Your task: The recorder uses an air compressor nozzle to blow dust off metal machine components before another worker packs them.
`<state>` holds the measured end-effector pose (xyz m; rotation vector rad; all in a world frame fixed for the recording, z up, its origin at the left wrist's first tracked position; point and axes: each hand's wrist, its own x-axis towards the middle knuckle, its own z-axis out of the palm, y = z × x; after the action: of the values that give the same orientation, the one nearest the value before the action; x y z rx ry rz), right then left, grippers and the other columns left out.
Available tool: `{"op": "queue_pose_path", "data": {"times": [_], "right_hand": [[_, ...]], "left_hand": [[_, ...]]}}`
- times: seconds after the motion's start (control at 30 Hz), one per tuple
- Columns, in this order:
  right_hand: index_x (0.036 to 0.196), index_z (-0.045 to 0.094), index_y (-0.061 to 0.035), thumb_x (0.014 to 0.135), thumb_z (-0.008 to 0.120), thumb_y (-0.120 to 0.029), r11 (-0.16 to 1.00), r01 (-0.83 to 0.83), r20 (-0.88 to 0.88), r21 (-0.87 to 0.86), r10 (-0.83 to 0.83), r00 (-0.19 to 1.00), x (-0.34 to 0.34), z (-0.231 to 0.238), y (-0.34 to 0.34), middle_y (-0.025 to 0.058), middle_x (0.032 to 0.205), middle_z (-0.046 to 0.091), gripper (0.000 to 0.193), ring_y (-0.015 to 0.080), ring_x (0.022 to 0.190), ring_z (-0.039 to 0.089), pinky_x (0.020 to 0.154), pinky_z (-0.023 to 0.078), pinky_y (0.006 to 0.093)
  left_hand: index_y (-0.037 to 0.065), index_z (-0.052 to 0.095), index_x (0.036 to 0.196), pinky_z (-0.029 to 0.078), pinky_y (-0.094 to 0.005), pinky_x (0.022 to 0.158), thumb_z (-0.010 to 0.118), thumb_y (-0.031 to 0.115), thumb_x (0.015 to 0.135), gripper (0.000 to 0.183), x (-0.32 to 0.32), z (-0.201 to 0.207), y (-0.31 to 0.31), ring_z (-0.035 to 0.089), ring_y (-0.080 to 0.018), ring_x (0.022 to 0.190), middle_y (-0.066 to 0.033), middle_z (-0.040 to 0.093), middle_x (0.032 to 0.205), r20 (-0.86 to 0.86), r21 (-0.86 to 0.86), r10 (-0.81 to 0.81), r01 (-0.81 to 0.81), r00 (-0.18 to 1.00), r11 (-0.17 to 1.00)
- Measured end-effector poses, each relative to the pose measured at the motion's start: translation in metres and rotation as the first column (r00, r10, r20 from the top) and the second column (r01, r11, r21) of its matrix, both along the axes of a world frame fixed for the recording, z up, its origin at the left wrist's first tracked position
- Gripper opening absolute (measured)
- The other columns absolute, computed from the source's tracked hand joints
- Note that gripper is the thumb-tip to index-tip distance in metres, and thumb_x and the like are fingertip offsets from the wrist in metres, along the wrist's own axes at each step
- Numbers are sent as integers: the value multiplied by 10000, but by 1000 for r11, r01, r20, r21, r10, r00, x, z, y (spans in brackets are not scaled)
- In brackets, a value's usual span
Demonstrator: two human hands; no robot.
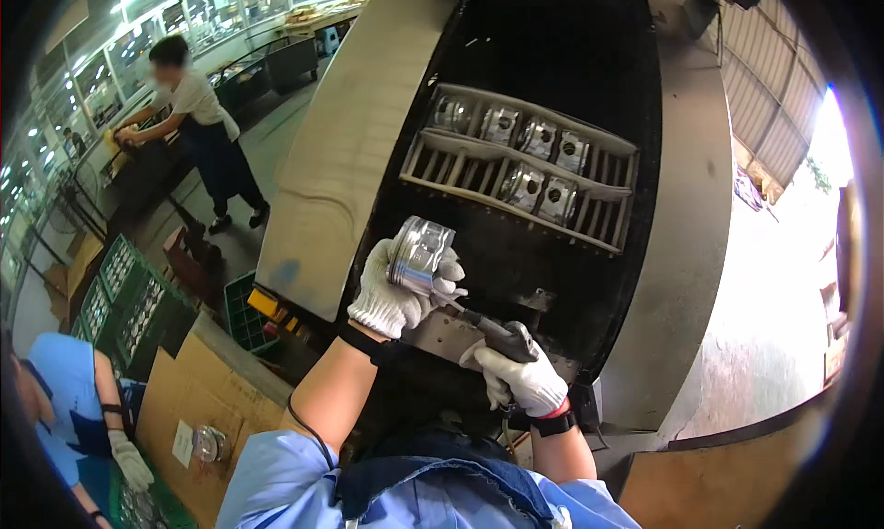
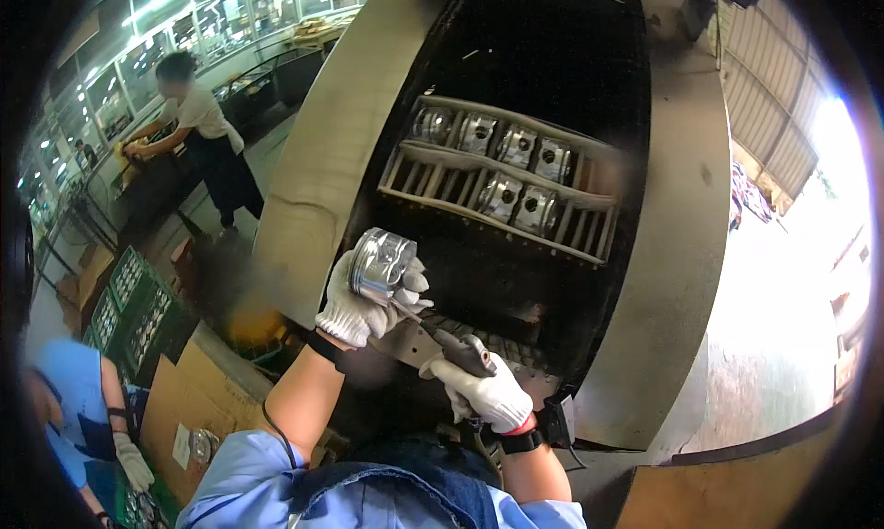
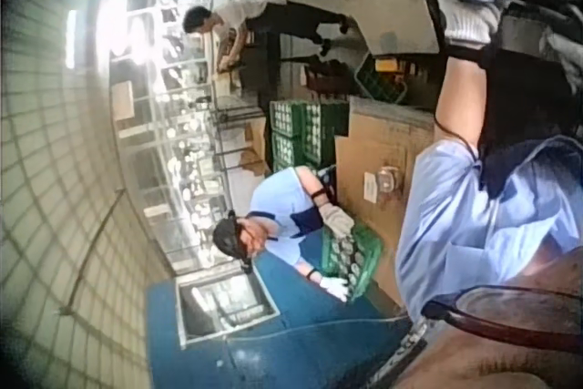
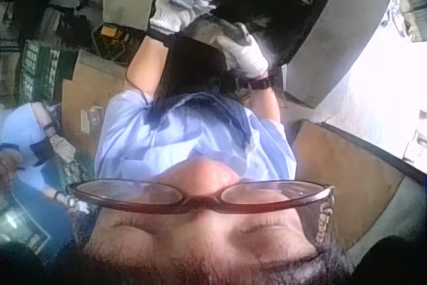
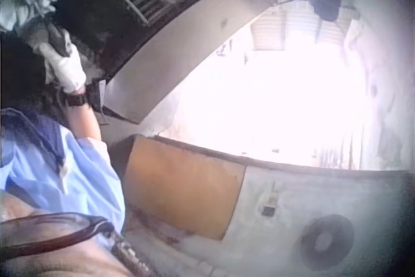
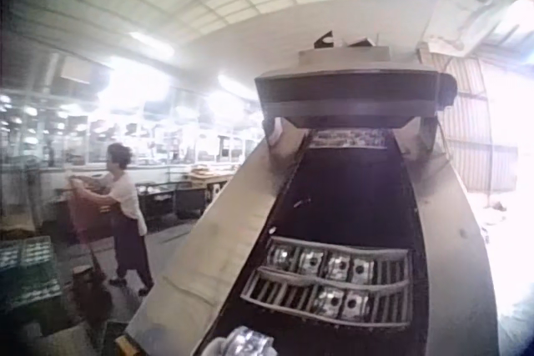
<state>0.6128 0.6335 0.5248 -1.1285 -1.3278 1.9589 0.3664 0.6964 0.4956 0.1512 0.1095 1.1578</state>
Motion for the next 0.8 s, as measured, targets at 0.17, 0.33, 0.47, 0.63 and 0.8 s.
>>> {"op": "queue_pose_path", "data": {"times": [0.17, 0.33, 0.47, 0.63, 0.8], "right_hand": [[983, 708, -11, 940, 673, -251, 994, -109, 18, -17, 109, 994, -20, 4, -12, -9, 549, 523, 246, 77, 416, 450, 421, 365, 246], [932, 673, 56, 922, 674, -221, 987, -162, -67, 16, 163, 984, -32, 6, -20, 2, 493, 470, 277, 81, 386, 426, 392, 375, 254], [949, 694, 39, 926, 673, -215, 962, -272, -105, -19, 269, 958, -36, 4, -26, -7, 522, 501, 256, 78, 403, 436, 401, 350, 249], [986, 727, -21, 922, 698, -257, 960, -280, 114, 11, 277, 954, -47, 11, -32, -20, 548, 518, 246, 70, 438, 453, 435, 340, 251], [1013, 722, -30, 935, 696, -214, 922, -383, 35, -59, 385, 922, -56, 11, -32, -24, 570, 532, 202, 67, 451, 457, 444, 346, 253]], "left_hand": [[-86, 614, 1126, 580, -507, 667, 418, 364, 868, 554, -16, 8, -31, 652, -410, 697, -277, 664, 890, -151, -144, 215, -236, 965, 961], [-114, 569, 1210, 581, -521, 679, 434, 418, 890, 635, -42, -1, -48, 656, -460, 869, -324, 648, 1035, 21, -106, 65, -62, 998, 992], [-106, 551, 1277, 520, -664, 909, 387, 470, 926, 694, -48, -20, -66, 648, -517, 915, -352, 624, 1127, 172, -73, 39, -27, 984, 997], [-109, 550, 1279, 526, -655, 882, 403, 447, 911, 683, -52, -22, -86, 650, -508, 905, -358, 626, 1115, 216, -26, 179, -178, 960, 984], [-118, 577, 1213, 560, -581, 830, 472, 387, 864, 622, -79, -18, -102, 652, -479, 862, -331, 649, 1049, 43, -71, 140, -137, 989, 988]]}}
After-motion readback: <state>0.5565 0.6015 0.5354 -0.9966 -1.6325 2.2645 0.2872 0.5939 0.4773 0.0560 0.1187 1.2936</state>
